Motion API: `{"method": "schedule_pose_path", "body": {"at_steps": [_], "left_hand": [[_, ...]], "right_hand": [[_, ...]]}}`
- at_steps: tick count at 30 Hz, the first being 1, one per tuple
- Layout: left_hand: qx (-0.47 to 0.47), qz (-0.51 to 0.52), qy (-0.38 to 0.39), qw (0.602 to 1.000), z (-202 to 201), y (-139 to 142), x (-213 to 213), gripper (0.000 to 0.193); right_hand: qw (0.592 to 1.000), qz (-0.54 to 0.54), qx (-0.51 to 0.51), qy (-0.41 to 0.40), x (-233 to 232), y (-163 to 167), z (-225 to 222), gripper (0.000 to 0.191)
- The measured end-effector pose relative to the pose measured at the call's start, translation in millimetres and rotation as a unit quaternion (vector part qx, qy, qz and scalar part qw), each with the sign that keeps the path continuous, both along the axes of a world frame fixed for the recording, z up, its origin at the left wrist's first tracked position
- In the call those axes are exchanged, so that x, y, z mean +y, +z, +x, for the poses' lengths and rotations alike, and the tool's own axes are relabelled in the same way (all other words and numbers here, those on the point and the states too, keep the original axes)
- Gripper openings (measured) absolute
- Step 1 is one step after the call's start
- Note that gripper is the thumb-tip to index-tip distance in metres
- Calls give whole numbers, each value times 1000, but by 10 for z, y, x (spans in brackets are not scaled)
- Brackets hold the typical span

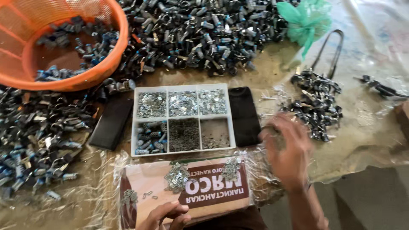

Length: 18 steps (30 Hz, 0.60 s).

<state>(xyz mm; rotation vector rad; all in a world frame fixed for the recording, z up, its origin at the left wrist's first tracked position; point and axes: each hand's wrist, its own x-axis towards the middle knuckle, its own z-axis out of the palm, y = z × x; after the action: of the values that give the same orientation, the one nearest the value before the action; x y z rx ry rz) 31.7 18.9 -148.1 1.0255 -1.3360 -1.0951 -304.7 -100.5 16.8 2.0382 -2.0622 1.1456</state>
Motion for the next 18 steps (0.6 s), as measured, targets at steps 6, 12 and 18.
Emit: {"method": "schedule_pose_path", "body": {"at_steps": [6, 12, 18], "left_hand": [[-55, -75, -10, 996, -88, -8, -157, 50], [-58, -52, 0, 997, -244, 49, -94, 46], [-35, -67, -58, 995, -244, 165, -139, 47]], "right_hand": [[951, 130, 242, -143, -508, -38, -706, 39], [942, 263, 208, -1, -704, -83, -849, 29], [995, 42, 88, 29, -482, -5, -915, 16]]}}
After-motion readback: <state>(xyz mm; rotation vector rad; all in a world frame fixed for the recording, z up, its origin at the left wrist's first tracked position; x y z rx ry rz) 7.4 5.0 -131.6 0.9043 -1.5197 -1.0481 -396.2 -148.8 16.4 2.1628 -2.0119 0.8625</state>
